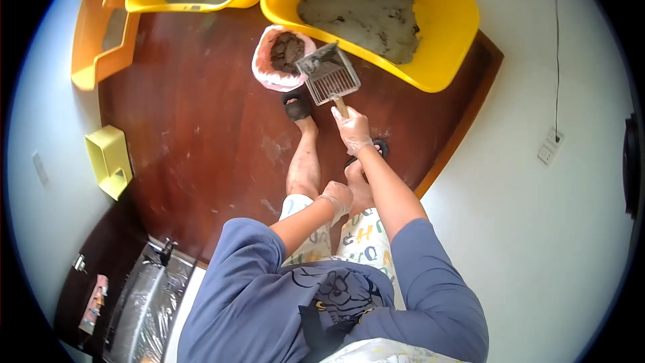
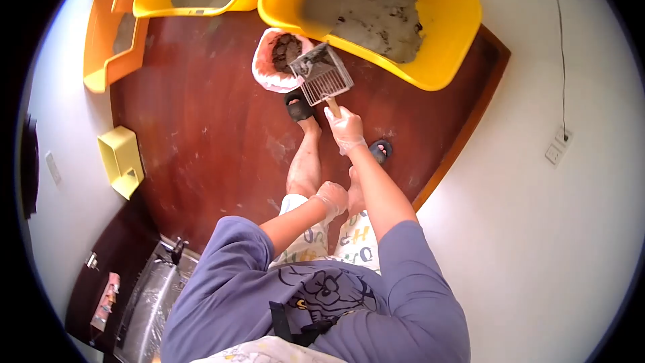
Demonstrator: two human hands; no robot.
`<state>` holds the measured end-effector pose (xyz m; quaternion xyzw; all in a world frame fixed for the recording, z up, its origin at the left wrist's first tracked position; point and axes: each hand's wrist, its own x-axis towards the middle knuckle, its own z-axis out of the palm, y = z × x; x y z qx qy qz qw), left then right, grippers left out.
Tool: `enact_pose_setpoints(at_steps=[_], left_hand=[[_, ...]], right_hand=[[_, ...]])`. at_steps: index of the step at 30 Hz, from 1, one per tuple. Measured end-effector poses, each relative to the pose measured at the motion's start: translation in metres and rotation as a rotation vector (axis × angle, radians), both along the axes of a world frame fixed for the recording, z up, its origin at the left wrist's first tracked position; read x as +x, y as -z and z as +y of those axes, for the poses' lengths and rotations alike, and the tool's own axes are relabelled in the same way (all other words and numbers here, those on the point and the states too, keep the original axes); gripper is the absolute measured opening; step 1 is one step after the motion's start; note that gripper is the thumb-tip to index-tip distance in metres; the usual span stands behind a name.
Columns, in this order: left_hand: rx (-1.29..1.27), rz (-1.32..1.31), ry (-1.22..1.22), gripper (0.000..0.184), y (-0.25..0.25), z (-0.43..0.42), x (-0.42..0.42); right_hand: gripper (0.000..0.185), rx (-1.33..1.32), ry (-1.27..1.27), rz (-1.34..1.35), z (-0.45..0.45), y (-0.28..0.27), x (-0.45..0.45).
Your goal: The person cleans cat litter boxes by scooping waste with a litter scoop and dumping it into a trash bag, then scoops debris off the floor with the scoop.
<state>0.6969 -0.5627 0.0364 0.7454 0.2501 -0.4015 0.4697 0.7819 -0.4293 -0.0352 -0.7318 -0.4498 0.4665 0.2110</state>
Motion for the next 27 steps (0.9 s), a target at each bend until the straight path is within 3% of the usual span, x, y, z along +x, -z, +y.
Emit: enact_pose_setpoints(at_steps=[7, 8, 14, 18, 22, 27], left_hand=[[0.100, 0.035, -0.273, 0.027, 0.022, -0.001, -0.075], [0.070, 0.027, -0.309, 0.028, 0.018, 0.002, -0.084], [-0.042, 0.019, -0.404, 0.030, 0.012, 0.035, -0.113], [-0.070, -0.002, -0.427, 0.032, 0.011, 0.058, -0.119], [-0.012, -0.027, -0.443, 0.037, 0.023, 0.064, -0.121], [-0.078, -0.038, -0.535, 0.036, 0.005, 0.098, -0.136]], right_hand=[[0.039, -0.506, -0.517, -0.339, 0.091, 0.041, -0.112], [0.040, -0.522, -0.568, -0.315, 0.109, 0.022, -0.125], [0.040, -0.696, -0.672, -0.391, 0.160, 0.071, -0.166], [0.038, -0.615, -0.491, -0.384, 0.167, 0.066, -0.175], [0.043, -0.709, -0.520, -0.379, 0.173, 0.050, -0.180], [0.035, -0.601, -0.543, -0.427, 0.164, 0.051, -0.177]])
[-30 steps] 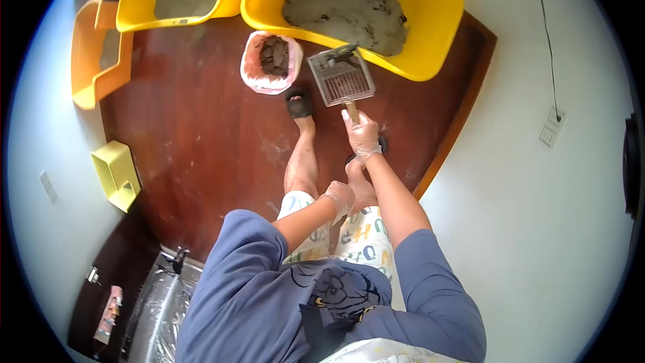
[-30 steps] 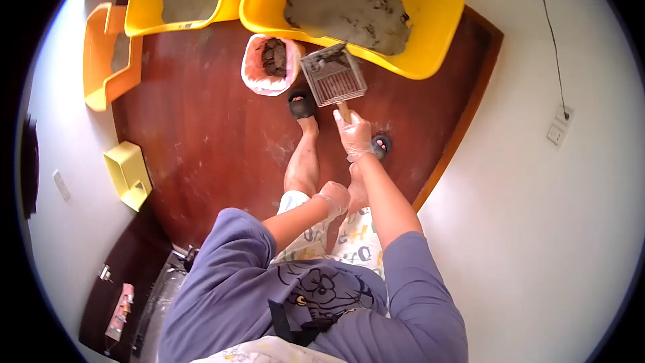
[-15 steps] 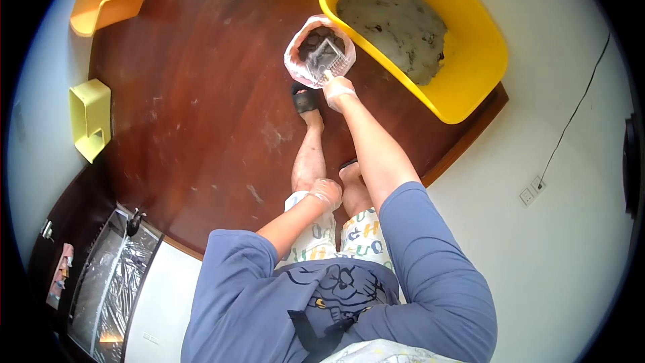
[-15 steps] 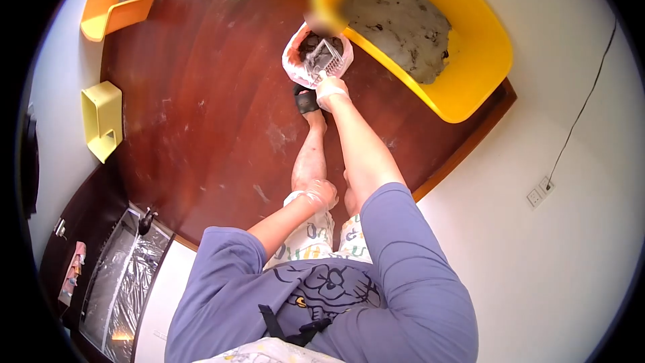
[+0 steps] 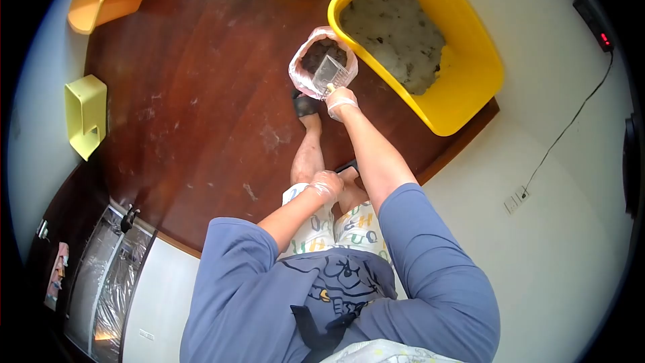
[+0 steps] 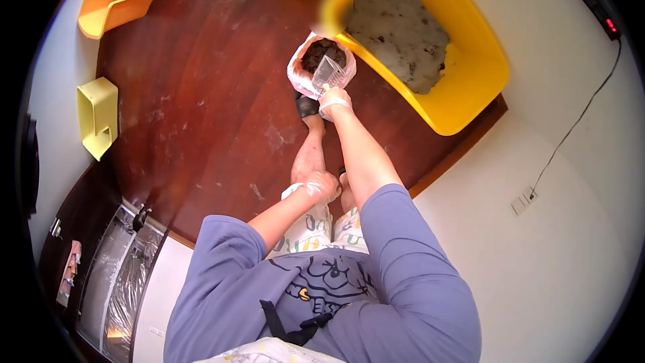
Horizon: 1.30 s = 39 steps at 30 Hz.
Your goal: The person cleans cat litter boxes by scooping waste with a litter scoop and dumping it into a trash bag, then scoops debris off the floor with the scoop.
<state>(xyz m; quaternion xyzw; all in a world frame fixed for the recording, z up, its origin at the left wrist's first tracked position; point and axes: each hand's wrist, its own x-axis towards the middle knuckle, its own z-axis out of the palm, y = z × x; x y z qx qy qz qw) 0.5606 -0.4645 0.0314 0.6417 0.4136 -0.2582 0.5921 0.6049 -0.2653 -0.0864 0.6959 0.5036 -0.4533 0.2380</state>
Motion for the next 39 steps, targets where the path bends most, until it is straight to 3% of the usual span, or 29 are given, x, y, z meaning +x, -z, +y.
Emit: enact_pose_setpoints(at_steps=[3, 5, 6, 7, 8, 10, 12, 13, 15, 16, 17, 18, 21, 23, 24, 27, 30, 31, 36, 39], left_hand=[[-0.089, 0.047, -0.007, 0.041, -0.022, 0.033, -0.010], [-0.102, 0.026, 0.134, 0.047, -0.004, 0.028, -0.009], [-0.123, 0.075, 0.155, 0.047, -0.017, 0.042, -0.008], [0.043, 0.061, 0.154, 0.058, -0.005, 0.029, -0.009], [-0.081, 0.038, -0.074, 0.053, 0.019, 0.017, -0.011], [-0.343, 0.009, -0.541, 0.077, 0.078, -0.007, -0.016], [-0.327, 0.108, -0.496, 0.067, 0.063, 0.008, 0.007], [-0.168, 0.212, -0.218, 0.044, 0.047, 0.020, 0.019], [0.007, 0.297, 0.093, 0.046, 0.013, 0.047, 0.043], [0.027, 0.287, 0.122, 0.046, 0.005, 0.053, 0.053], [0.050, 0.283, 0.141, 0.046, 0.000, 0.058, 0.065], [0.083, 0.273, 0.151, 0.047, -0.004, 0.063, 0.083], [0.090, 0.318, -0.163, 0.046, -0.023, 0.066, 0.156], [0.481, 0.116, -0.243, 0.037, -0.011, 0.066, 0.199], [0.687, 0.035, -0.258, 0.033, -0.009, 0.068, 0.222], [0.411, -0.036, -0.367, 0.028, 0.016, 0.067, 0.283], [0.453, -0.037, -0.269, 0.042, 0.038, 0.087, 0.321], [0.525, -0.097, -0.297, 0.049, 0.071, 0.075, 0.327], [0.688, -0.189, -0.364, 0.063, 0.096, 0.112, 0.334], [0.944, -0.215, -0.285, 0.068, 0.133, 0.125, 0.327]], right_hand=[[0.042, 0.050, -0.131, 0.086, 0.000, -0.005, 0.019], [0.041, 0.027, -0.057, 0.142, 0.005, -0.018, 0.041], [0.041, 0.018, -0.054, 0.178, 0.013, -0.042, 0.055], [0.043, 0.016, -0.054, 0.222, 0.019, -0.066, 0.070], [0.045, 0.046, -0.028, 0.256, 0.018, -0.077, 0.093], [0.048, 0.093, 0.079, 0.295, 0.021, -0.105, 0.142], [0.047, 0.181, 0.069, 0.300, 0.016, -0.112, 0.195], [0.046, 0.261, 0.059, 0.310, 0.016, -0.118, 0.224], [0.046, 0.334, 0.032, 0.285, 0.015, -0.112, 0.279], [0.040, 0.246, 0.034, 0.212, 0.019, -0.117, 0.305], [0.046, 0.162, 0.025, 0.146, 0.026, -0.118, 0.329], [0.047, 0.112, 0.043, 0.111, 0.033, -0.108, 0.356], [0.047, -0.006, 0.070, 0.002, 0.020, -0.075, 0.430], [0.047, 0.046, -0.010, -0.063, 0.032, -0.036, 0.470], [0.047, -0.008, 0.081, -0.120, 0.050, -0.043, 0.475], [0.048, -0.205, -0.201, 0.058, 0.043, 0.072, 0.523], [0.048, -0.054, -0.412, 0.024, 0.053, 0.085, 0.524], [0.047, -0.050, -0.441, 0.006, 0.057, 0.100, 0.523], [0.047, -0.048, -0.574, -0.003, 0.070, 0.177, 0.522], [0.043, -0.117, -0.840, 0.085, 0.077, 0.225, 0.521]])
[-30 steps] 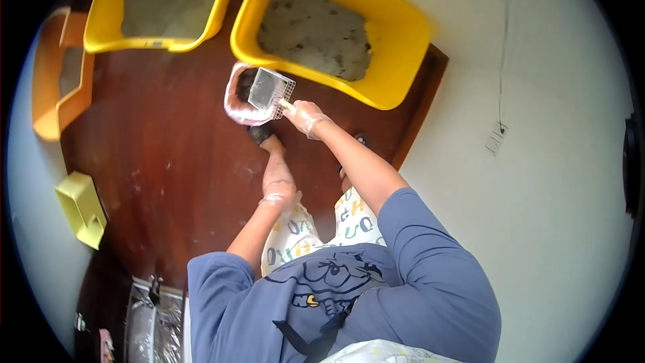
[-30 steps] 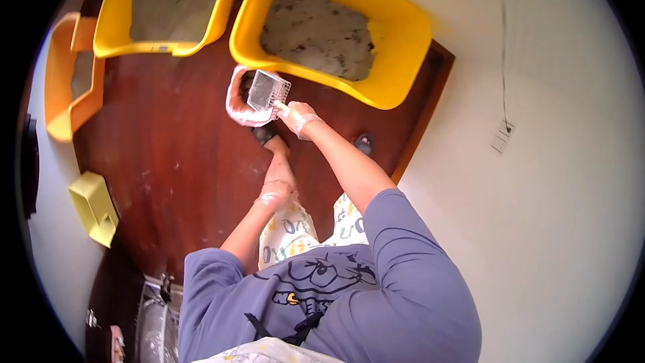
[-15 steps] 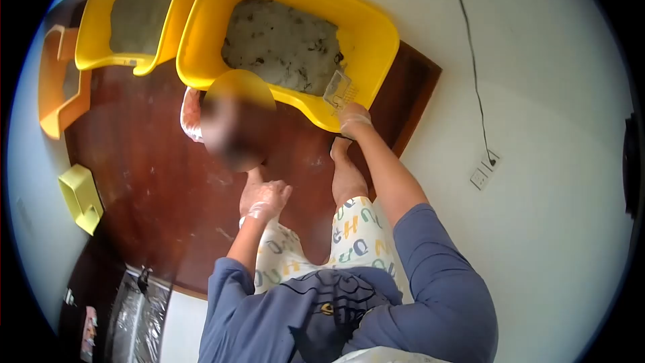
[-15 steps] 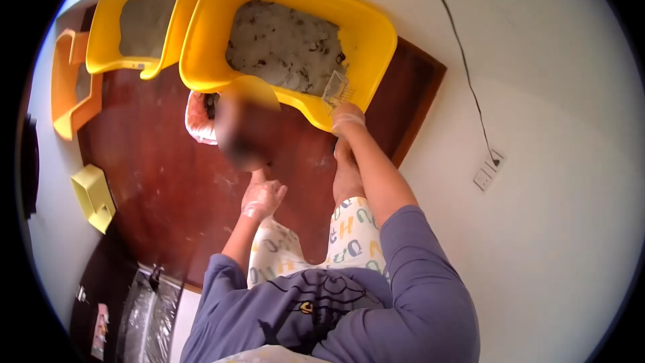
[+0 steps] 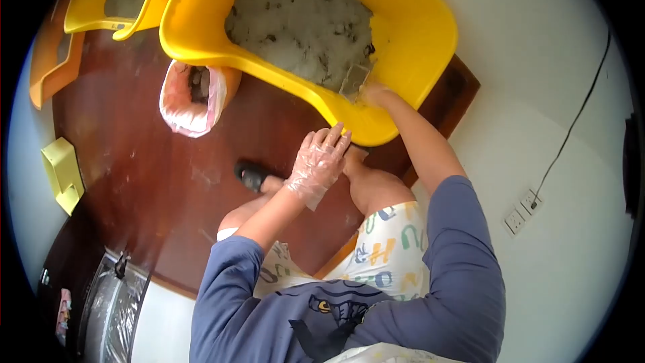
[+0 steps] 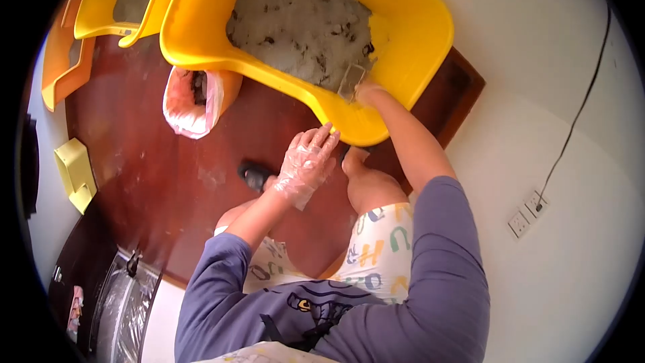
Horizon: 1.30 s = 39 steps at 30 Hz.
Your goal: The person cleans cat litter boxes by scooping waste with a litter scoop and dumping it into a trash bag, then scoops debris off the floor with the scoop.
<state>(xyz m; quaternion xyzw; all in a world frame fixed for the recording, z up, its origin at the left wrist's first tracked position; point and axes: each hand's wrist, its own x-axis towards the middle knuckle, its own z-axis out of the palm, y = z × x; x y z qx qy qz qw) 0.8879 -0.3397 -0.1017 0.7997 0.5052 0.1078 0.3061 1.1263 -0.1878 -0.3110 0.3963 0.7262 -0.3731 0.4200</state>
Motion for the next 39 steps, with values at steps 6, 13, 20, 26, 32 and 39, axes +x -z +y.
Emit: enact_pose_setpoints(at_steps=[6, 13, 20, 26, 32, 39], left_hand=[[0.047, -0.013, 0.290, 0.045, 0.058, 0.010, -0.011], [0.260, -0.071, 0.384, 0.054, 0.086, 0.008, -0.042], [0.197, -0.036, 0.386, 0.056, 0.089, 0.001, -0.038], [0.107, 0.108, 0.527, 0.064, 0.082, 0.005, -0.052], [-0.029, 0.285, 0.528, 0.077, 0.045, 0.000, -0.074], [-0.148, 0.564, 0.409, 0.014, 0.000, -0.043, -0.075]], right_hand=[[0.043, 0.095, 0.002, -0.059, 0.000, 0.015, -0.007], [0.058, 0.167, 0.225, -0.203, -0.005, 0.068, 0.003], [0.051, 0.178, 0.305, -0.100, 0.024, 0.053, -0.039], [0.050, 0.205, 0.632, 0.121, 0.029, 0.082, -0.130], [0.051, 0.286, 0.338, 0.342, 0.057, 0.131, -0.134], [0.040, 0.098, 0.937, 0.646, 0.041, 0.069, -0.147]])
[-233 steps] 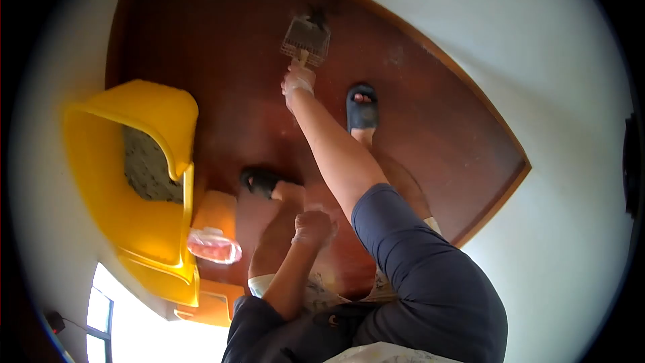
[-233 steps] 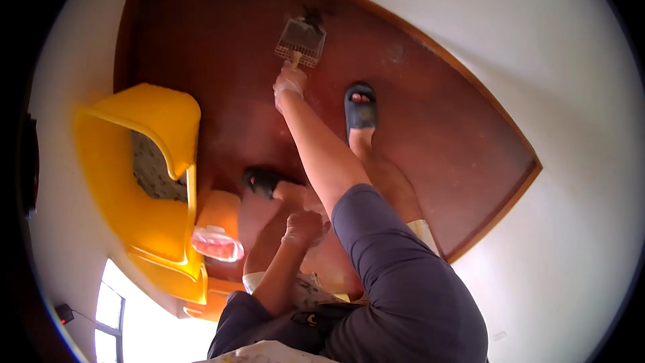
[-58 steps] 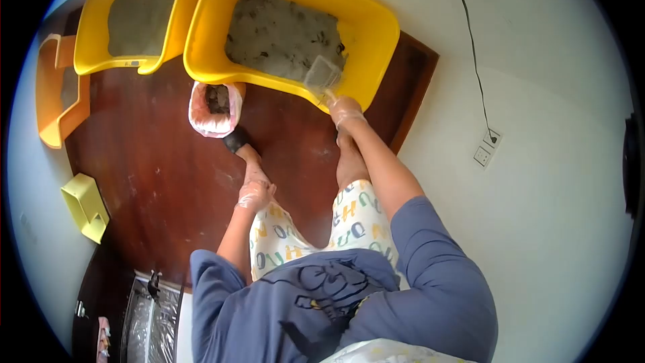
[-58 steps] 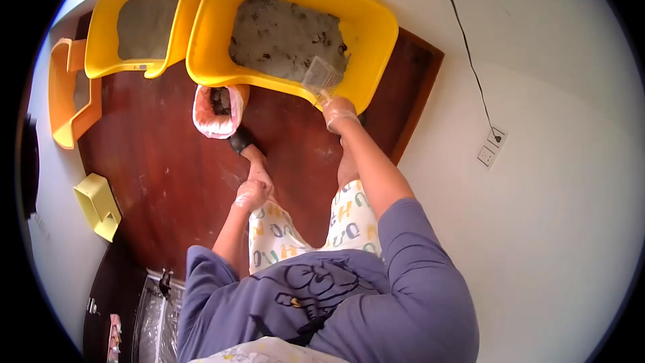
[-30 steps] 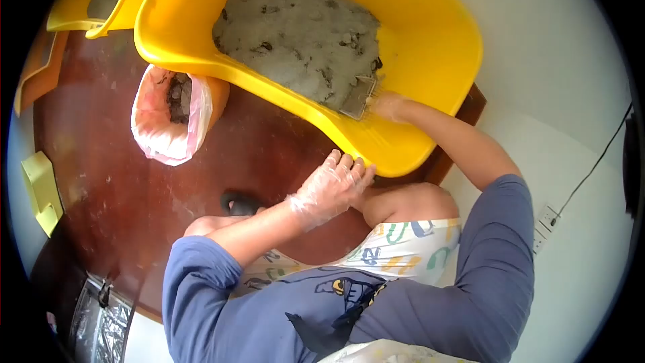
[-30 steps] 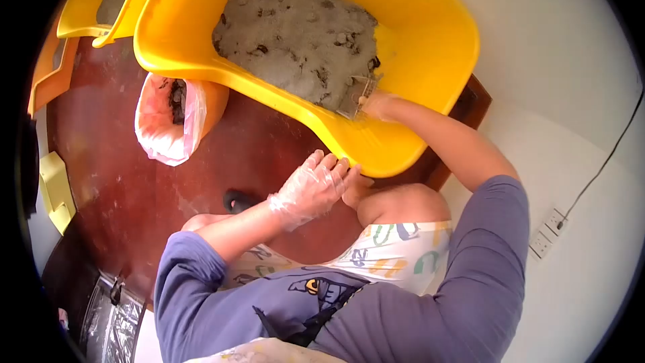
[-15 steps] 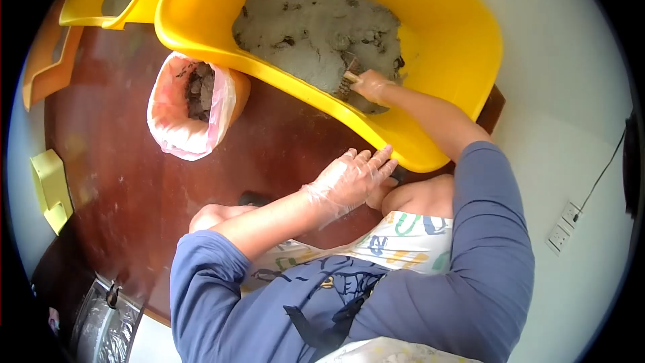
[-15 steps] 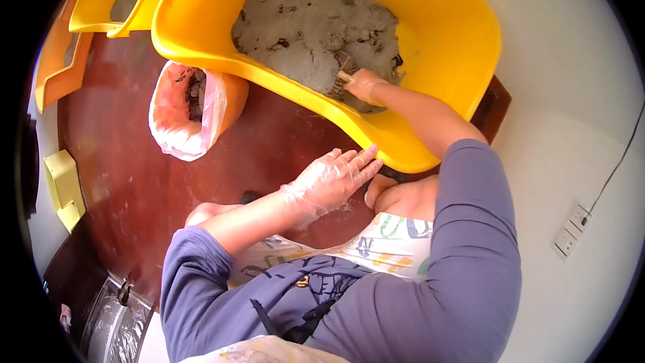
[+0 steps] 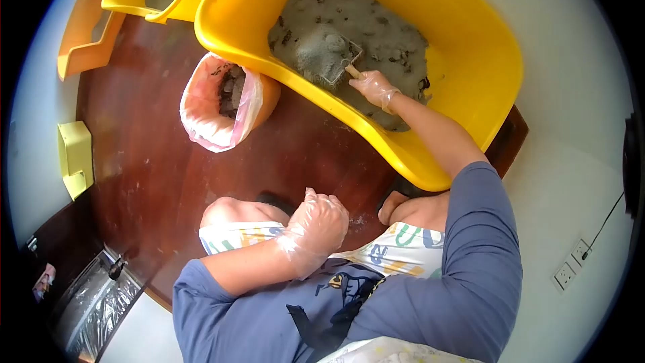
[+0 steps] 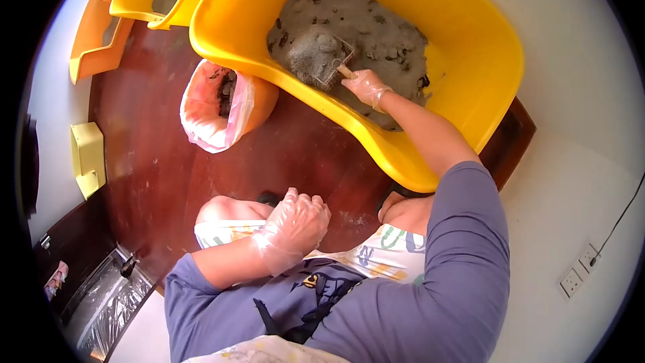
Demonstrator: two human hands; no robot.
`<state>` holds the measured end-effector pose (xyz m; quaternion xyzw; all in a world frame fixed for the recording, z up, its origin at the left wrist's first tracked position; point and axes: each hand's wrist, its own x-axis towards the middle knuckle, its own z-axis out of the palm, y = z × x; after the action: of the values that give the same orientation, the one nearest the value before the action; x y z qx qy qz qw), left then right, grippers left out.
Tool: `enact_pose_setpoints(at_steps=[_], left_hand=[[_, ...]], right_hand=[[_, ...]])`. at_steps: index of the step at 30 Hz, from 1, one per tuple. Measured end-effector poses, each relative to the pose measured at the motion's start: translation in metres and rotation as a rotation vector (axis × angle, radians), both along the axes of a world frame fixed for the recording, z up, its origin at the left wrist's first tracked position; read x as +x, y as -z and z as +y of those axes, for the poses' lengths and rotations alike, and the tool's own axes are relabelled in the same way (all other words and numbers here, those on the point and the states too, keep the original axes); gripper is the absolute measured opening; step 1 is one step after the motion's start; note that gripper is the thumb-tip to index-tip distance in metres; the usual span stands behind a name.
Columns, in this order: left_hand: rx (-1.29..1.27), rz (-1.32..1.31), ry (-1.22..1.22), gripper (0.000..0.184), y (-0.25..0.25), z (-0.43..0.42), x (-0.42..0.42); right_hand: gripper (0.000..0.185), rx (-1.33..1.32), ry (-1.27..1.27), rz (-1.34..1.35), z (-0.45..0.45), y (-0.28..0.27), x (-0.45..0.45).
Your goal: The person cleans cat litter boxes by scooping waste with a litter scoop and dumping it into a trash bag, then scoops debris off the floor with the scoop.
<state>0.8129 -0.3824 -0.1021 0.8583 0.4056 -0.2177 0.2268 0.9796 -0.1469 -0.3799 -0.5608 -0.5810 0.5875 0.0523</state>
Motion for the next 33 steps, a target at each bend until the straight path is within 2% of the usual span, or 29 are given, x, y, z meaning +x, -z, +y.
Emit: enact_pose_setpoints(at_steps=[2, 5, 7, 9, 10, 13, 15, 18, 25, 28, 31, 33], left_hand=[[0.026, 0.007, -0.044, 0.014, 0.015, 0.002, 0.011], [0.203, -0.114, 0.017, 0.013, 0.052, -0.002, 0.014], [-0.060, 0.011, 0.027, 0.014, 0.067, -0.015, 0.007], [-0.272, 0.125, 0.046, 0.016, 0.064, -0.012, 0.002], [-0.217, 0.129, 0.053, 0.017, 0.064, -0.012, 0.002], [-0.101, 0.131, 0.057, 0.021, 0.065, -0.015, 0.003], [-0.076, 0.117, 0.055, 0.023, 0.062, -0.007, 0.002], [-0.113, 0.147, 0.121, 0.023, 0.044, 0.008, -0.003], [-0.162, 0.153, 0.092, 0.023, 0.059, 0.000, -0.004], [-0.152, 0.142, 0.065, 0.022, 0.066, -0.006, -0.006], [-0.149, 0.138, 0.087, 0.019, 0.056, -0.002, -0.008], [-0.150, 0.142, 0.087, 0.017, 0.056, -0.003, -0.009]], right_hand=[[0.038, 0.022, 0.037, 0.034, 0.008, 0.001, -0.005], [0.037, 0.079, 0.126, 0.046, 0.021, -0.004, -0.009], [0.038, 0.075, 0.137, 0.015, 0.020, -0.005, -0.007], [0.039, 0.060, 0.108, -0.024, 0.030, -0.018, -0.010], [0.039, 0.048, 0.105, -0.064, 0.032, -0.026, -0.009], [0.039, 0.042, 0.201, 0.035, 0.035, -0.019, -0.012], [0.040, 0.085, 0.114, -0.012, 0.038, -0.026, -0.014], [0.040, 0.132, 0.068, -0.012, 0.030, -0.038, -0.023], [0.041, 0.149, -0.075, -0.091, 0.032, -0.024, -0.031], [0.041, 0.076, 0.001, -0.066, 0.029, -0.024, -0.036], [0.042, 0.116, -0.122, -0.107, 0.038, -0.009, -0.030], [0.041, 0.086, -0.038, -0.104, 0.036, -0.020, -0.035]])
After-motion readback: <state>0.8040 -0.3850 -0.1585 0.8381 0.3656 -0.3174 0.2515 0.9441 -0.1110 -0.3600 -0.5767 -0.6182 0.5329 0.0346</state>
